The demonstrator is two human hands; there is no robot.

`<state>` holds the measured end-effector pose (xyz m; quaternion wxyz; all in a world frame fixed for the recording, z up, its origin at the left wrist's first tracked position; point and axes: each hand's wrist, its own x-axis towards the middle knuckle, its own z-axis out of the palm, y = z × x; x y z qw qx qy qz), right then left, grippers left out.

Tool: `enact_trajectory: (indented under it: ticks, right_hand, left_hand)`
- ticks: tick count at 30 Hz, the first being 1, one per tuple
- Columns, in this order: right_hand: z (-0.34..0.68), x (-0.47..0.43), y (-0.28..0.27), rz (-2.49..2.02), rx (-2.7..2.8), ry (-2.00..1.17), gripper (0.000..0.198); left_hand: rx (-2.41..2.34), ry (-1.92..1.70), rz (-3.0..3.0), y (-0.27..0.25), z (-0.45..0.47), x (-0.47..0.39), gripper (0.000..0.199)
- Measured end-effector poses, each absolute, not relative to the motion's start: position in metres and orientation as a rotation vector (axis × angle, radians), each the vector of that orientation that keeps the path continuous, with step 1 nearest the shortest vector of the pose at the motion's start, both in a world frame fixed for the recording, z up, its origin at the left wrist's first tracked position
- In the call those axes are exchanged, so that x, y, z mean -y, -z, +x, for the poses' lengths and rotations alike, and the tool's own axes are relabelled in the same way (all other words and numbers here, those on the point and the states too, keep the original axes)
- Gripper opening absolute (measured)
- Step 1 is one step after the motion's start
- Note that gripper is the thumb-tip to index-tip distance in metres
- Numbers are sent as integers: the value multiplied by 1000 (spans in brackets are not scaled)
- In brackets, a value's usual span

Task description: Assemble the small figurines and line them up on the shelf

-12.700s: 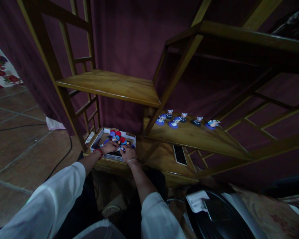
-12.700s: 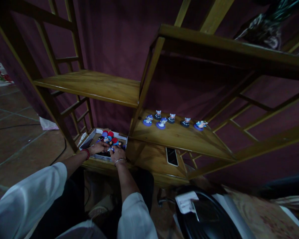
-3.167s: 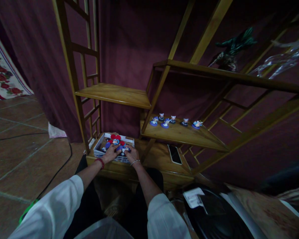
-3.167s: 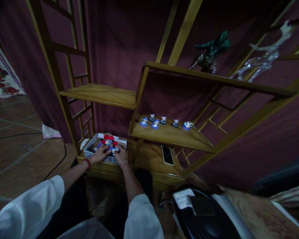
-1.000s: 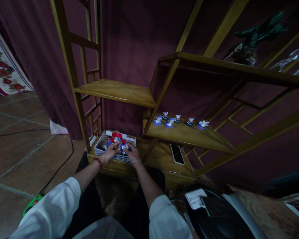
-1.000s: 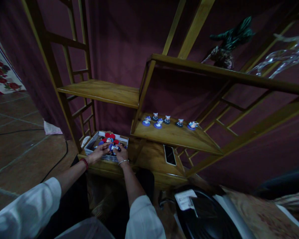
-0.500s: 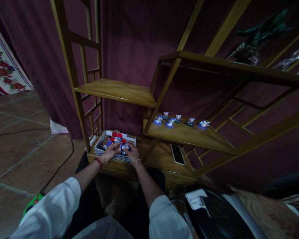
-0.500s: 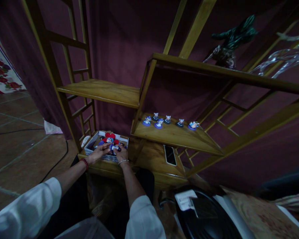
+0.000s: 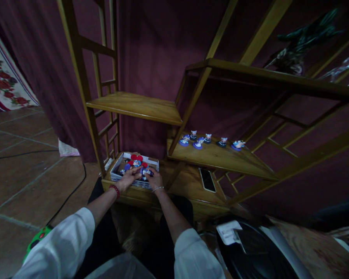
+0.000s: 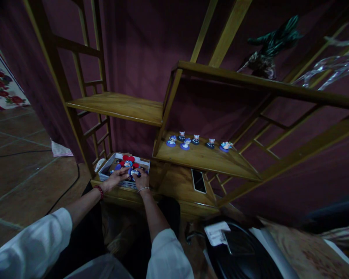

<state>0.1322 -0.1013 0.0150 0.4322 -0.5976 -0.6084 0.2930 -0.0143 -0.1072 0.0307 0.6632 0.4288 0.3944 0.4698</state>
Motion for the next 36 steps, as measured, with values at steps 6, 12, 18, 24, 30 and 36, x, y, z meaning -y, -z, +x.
enact_trajectory:
  ticks: [6,12,18,24,30,36]
  right_hand:
    - [133,104,-19,-1441,1553,-670,22]
    - [135,107,-24,-1386,1608,-627,20]
    - [138,108,-29,-1321,1698,-559,21]
    - [140,108,-28,-1266,1788,-521,22]
    - [142,107,-28,-1234,1837,-483,21]
    - [143,107,-32,-1256,1871,-469,21]
  left_hand:
    - [-901,-1058,949,-28,-13,107,54]
    - [-875,-1080,850,-22,-10,105,52]
    - [-835,-1085,805,-21,-9,106,44]
    - [-840,-1096,764,-20,-9,106,39]
    - [-831,-1093,747,-21,-8,107,38]
    - [-829,-1096,760,-26,-7,109,38]
